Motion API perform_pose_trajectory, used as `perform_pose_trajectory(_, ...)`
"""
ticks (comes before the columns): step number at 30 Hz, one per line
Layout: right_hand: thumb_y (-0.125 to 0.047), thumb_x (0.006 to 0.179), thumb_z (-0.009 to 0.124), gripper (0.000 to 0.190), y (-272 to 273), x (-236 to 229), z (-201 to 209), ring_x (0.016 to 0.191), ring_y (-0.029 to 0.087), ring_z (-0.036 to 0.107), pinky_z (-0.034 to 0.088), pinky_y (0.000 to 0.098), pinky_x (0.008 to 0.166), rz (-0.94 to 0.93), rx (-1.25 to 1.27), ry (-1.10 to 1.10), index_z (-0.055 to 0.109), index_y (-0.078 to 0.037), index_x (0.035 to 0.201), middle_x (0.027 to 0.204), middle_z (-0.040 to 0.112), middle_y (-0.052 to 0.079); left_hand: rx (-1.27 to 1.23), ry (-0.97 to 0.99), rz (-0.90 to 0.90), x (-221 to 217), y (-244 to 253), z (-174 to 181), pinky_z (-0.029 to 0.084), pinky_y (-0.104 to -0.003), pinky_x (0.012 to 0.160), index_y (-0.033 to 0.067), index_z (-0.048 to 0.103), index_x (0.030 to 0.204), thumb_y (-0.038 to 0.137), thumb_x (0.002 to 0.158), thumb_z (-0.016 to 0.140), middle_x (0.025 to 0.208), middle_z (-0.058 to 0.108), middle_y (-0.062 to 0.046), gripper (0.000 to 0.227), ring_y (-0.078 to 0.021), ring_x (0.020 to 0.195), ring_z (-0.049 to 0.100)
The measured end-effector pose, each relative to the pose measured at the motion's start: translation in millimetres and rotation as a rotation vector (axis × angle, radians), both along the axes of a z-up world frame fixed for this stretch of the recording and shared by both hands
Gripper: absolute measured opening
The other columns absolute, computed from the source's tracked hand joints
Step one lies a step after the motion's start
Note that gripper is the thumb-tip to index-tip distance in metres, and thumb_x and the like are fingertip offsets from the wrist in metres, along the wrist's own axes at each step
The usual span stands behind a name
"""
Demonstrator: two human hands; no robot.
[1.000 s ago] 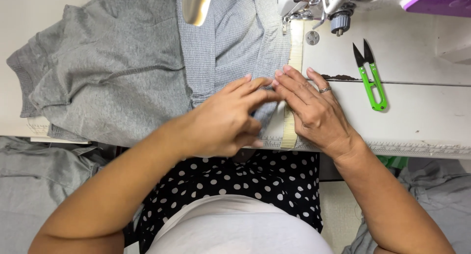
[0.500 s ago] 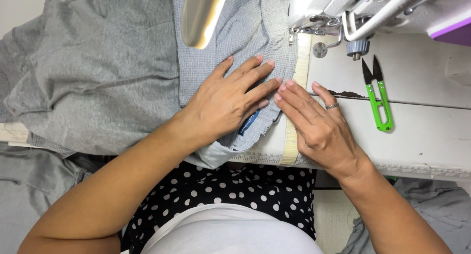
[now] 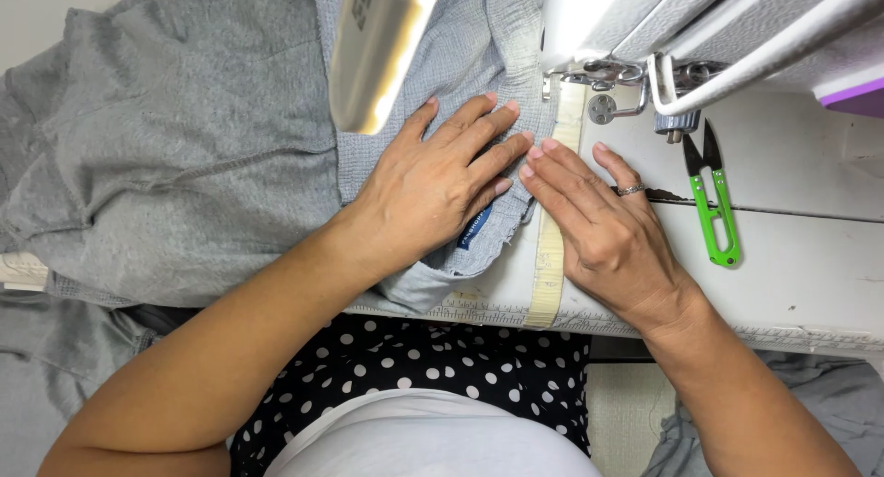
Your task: Trimming loose threads from a grey garment using thread snips at a sewing workstation
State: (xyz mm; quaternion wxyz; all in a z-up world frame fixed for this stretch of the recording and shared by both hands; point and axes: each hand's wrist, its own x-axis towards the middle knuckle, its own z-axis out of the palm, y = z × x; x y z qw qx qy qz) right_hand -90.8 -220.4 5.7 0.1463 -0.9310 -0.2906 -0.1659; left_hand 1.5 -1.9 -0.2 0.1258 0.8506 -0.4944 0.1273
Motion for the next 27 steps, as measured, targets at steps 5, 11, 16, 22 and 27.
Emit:
perform_pose_trajectory(5,0.019,0.093,0.052,0.045,-2.6,7.7,0.9,0.136,0.035,0.061,0.035,0.0500,0.119,0.000,0.023,0.001,0.068,0.006,0.133,0.140,0.067,0.020,-0.023,-0.003,0.029,2.8,-5.4,-2.4,0.048,-0.052,0.102,0.0116,0.060,0.138,0.032,0.105,0.063,0.142,0.058,-0.009,0.039,-0.0269,0.136,0.052)
perform_pose_trajectory(11,0.019,0.095,0.052,0.044,-5.6,17.8,-3.7,0.135,0.035,0.063,0.037,0.0491,0.119,-0.041,0.016,-0.039,0.069,0.004,0.133,0.140,0.068,0.017,-0.028,0.017,0.073,11.0,-15.6,-16.5,0.047,-0.056,0.104,0.0111,0.058,0.143,0.035,0.106,0.060,0.147,0.056,-0.011,0.043,-0.0289,0.138,0.050)
perform_pose_trajectory(16,0.019,0.095,0.051,0.044,-5.9,20.0,-4.0,0.134,0.034,0.064,0.037,0.0498,0.119,-0.053,-0.006,-0.054,0.069,0.003,0.132,0.139,0.068,0.015,-0.052,0.077,0.085,8.1,-16.7,-11.7,0.046,-0.055,0.106,0.0108,0.056,0.136,0.031,0.106,0.060,0.149,0.054,-0.009,0.037,-0.0288,0.141,0.049)
perform_pose_trajectory(22,0.018,0.096,0.053,0.041,-7.6,25.6,-4.2,0.133,0.033,0.065,0.039,0.0476,0.118,-0.062,-0.051,-0.098,0.071,0.003,0.131,0.137,0.070,0.015,-0.079,0.066,0.097,14.1,-20.7,-14.1,0.048,-0.057,0.104,0.0119,0.057,0.137,0.030,0.106,0.060,0.148,0.053,-0.009,0.036,-0.0286,0.141,0.049)
perform_pose_trajectory(27,0.019,0.096,0.053,0.044,-7.8,30.4,-4.8,0.134,0.032,0.063,0.040,0.0455,0.117,-0.098,-0.063,-0.101,0.070,0.002,0.132,0.135,0.069,0.012,-0.088,0.025,0.102,22.3,-25.4,-18.1,0.049,-0.055,0.101,0.0126,0.059,0.134,0.032,0.105,0.062,0.145,0.055,-0.008,0.035,-0.0274,0.138,0.050)
